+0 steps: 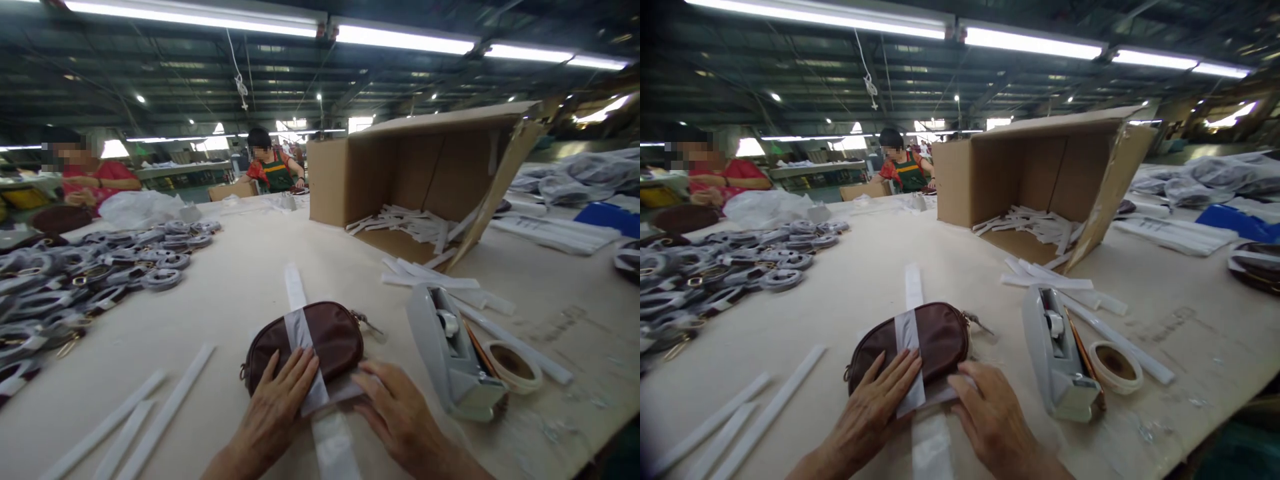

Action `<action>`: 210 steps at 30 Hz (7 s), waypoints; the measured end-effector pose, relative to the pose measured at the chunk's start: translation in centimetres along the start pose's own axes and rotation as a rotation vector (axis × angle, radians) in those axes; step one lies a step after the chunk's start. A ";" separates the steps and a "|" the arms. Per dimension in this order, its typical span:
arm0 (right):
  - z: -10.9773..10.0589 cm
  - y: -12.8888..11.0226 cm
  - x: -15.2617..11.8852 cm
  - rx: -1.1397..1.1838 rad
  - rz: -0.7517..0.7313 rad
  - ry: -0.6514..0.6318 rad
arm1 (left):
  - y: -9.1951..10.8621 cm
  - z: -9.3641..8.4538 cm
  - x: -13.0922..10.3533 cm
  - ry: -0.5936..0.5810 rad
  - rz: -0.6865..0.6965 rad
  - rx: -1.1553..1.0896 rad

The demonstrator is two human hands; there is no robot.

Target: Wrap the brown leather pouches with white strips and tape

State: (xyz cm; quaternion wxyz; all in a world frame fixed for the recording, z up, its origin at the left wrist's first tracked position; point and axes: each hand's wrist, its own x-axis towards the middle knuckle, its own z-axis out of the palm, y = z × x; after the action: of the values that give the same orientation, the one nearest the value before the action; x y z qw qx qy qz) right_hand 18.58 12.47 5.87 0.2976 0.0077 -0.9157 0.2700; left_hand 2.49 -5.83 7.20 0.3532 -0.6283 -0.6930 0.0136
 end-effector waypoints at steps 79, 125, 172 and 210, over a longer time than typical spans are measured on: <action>3.6 -0.6 -1.1 0.011 -0.129 0.038 | 5.1 2.1 -0.2 0.234 -0.328 -0.125; 3.2 0.3 3.3 -0.158 -0.554 0.091 | 2.9 0.3 -0.7 0.085 -0.492 -0.605; 2.8 -0.8 7.3 0.259 -0.367 -0.041 | 3.8 0.8 -1.2 0.110 -0.375 -0.615; 5.1 -0.7 7.0 0.055 0.053 0.035 | 4.9 1.1 -0.7 0.234 -0.379 -0.448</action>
State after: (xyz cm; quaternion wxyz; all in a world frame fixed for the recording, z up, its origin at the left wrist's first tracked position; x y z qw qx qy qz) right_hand 10.17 10.41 6.62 0.3057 -0.0132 -0.9025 0.3030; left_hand 6.09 -4.95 3.74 0.2798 -0.5475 -0.7381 -0.2777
